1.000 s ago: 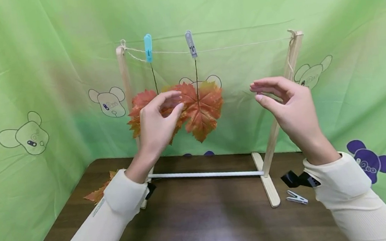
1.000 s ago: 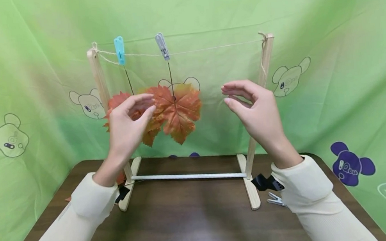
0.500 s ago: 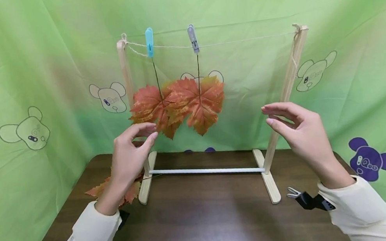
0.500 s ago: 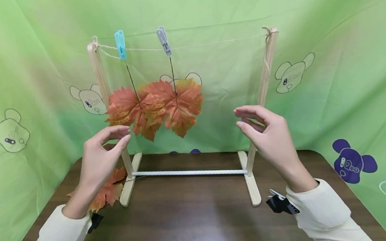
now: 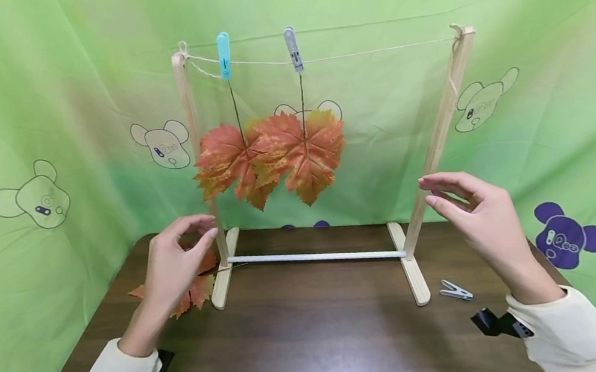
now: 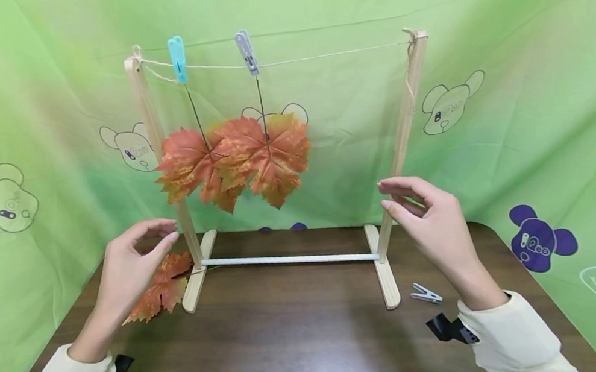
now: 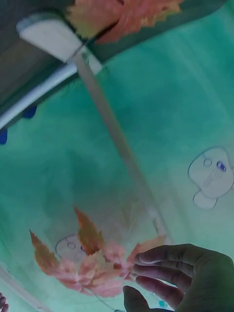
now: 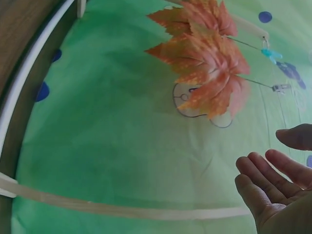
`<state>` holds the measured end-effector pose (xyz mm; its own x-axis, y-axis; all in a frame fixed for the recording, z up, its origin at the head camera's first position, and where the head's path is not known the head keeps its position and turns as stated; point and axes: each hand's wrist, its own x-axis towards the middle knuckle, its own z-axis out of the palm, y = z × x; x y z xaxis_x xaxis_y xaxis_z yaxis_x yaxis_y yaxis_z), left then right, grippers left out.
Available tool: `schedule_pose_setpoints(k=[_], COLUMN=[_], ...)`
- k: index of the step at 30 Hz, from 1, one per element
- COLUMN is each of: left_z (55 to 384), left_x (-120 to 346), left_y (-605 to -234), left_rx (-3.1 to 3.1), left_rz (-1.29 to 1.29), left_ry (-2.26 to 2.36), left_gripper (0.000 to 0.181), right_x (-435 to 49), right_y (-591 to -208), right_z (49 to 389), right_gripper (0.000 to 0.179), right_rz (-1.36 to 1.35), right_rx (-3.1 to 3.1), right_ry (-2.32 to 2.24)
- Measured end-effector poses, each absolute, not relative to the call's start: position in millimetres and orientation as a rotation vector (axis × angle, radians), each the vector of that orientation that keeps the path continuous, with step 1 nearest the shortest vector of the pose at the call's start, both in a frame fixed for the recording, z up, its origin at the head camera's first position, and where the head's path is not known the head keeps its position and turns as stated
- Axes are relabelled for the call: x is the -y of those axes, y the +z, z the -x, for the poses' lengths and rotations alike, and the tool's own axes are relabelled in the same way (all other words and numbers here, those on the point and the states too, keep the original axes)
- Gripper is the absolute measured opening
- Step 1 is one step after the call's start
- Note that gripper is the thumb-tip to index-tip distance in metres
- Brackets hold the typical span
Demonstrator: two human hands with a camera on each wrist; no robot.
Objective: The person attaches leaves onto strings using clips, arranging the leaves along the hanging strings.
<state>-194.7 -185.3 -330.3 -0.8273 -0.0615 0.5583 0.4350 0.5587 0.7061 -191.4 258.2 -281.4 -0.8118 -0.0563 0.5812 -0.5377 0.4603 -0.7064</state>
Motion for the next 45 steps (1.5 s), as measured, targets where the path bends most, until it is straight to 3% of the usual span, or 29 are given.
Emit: schedule_pose_setpoints(k=[14,45], left_z=[186,214], left_x=[215,247], left_y=[-363,-405], left_rx=[2.475,2.751], left_rz=[0.208,0.412], left_ry=[-1.203,-1.118], left_gripper=[0.023,0.037], right_x=[-281,-314], right_y=[-316,-358], right_z=[182,186], right_gripper=[0.033,0.041], right_rz=[-0.396,-0.332], right_rx=[2.366,2.566], right_ry=[1.289,1.139])
